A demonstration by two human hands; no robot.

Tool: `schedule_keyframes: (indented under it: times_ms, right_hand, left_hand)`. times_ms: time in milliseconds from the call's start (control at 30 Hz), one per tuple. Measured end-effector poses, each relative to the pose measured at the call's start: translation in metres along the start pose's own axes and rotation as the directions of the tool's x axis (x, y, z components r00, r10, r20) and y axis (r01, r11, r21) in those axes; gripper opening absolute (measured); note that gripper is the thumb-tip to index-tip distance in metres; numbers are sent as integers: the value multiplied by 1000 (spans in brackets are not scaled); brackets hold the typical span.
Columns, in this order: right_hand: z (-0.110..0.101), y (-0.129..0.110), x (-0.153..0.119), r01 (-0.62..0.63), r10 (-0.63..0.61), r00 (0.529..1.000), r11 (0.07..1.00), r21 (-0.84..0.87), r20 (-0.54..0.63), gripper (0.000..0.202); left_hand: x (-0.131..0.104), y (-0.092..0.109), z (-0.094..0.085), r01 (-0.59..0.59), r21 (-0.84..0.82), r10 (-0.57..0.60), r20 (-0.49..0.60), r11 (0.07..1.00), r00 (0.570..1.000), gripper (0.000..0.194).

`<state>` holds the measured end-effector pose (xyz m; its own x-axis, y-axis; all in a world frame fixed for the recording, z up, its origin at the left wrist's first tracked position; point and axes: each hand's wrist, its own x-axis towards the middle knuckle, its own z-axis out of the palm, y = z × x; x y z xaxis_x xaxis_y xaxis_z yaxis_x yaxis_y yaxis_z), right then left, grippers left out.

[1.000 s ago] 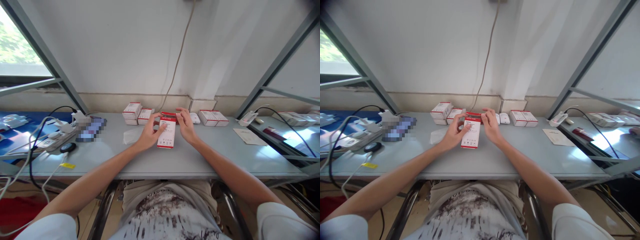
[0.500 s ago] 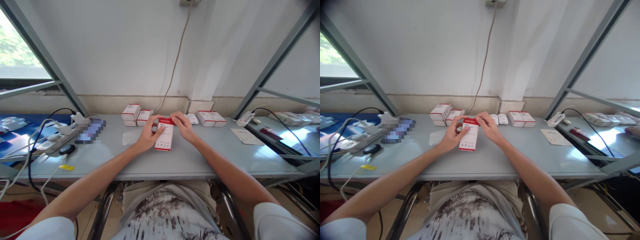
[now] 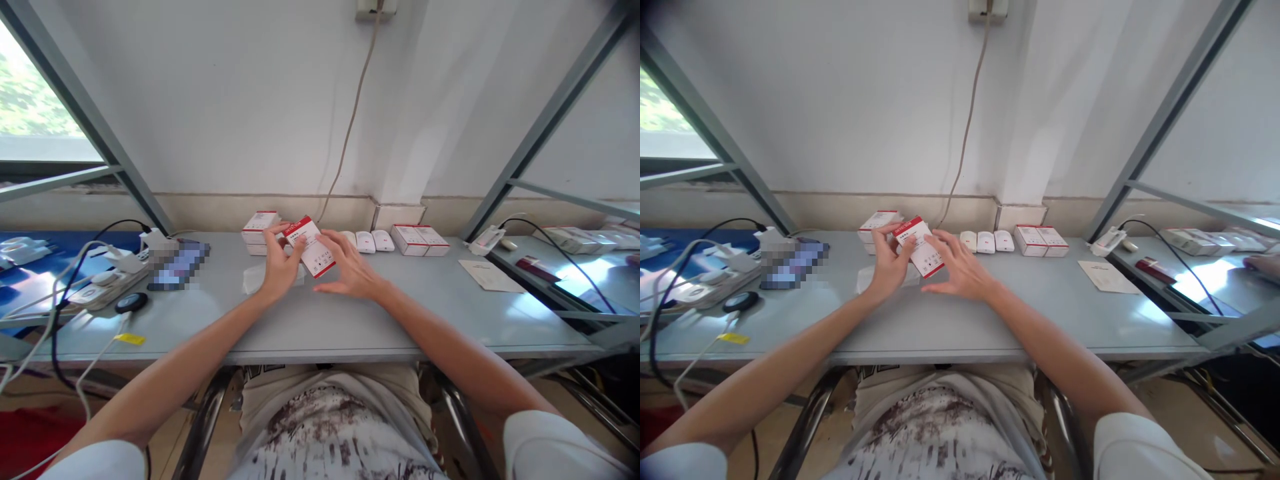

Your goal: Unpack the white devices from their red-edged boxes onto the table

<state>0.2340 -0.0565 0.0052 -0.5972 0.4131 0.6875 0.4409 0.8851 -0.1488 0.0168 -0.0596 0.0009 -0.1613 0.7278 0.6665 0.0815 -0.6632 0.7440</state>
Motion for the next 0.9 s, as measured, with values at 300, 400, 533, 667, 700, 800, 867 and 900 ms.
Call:
schedule_keyframes:
  times_ms: [300, 400, 533, 667, 700, 800, 867, 900]
  right_hand:
    - [-8, 10, 0, -31, 13, 995, 983, -183, -98, 77]
    - [-25, 33, -1, -41, 24, 997, 971, -234, -75, 71]
    - [-60, 81, -15, -330, 227, 929, 865, -378, -292, 60]
    - [-102, 132, -52, -656, 433, 745, 616, -437, -507, 59]
    - [-110, 142, -64, -710, 474, 698, 556, -432, -537, 58]
    - [-126, 165, -95, -851, 594, 524, 391, -350, -610, 57]
    - [-128, 174, -108, -904, 675, 428, 318, -286, -601, 58]
    - [-127, 177, -111, -911, 699, 412, 310, -272, -585, 58]
  left_hand:
    - [-1, 8, 5, -31, -73, 47, 229, 997, 972, 51]
    - [-2, 9, 2, -103, 108, 66, 308, 989, 949, 57]
    - [2, 4, -10, -345, 448, 142, 426, 825, 893, 46]
    - [15, -2, -28, -519, 600, 65, 614, 609, 787, 28]
    - [18, -2, -33, -530, 624, 7, 644, 574, 765, 31]
    - [26, -1, -43, -516, 710, -153, 646, 479, 747, 38]
    - [28, 1, -46, -504, 744, -219, 632, 439, 743, 39]
    - [29, 3, -46, -502, 751, -240, 630, 428, 738, 39]
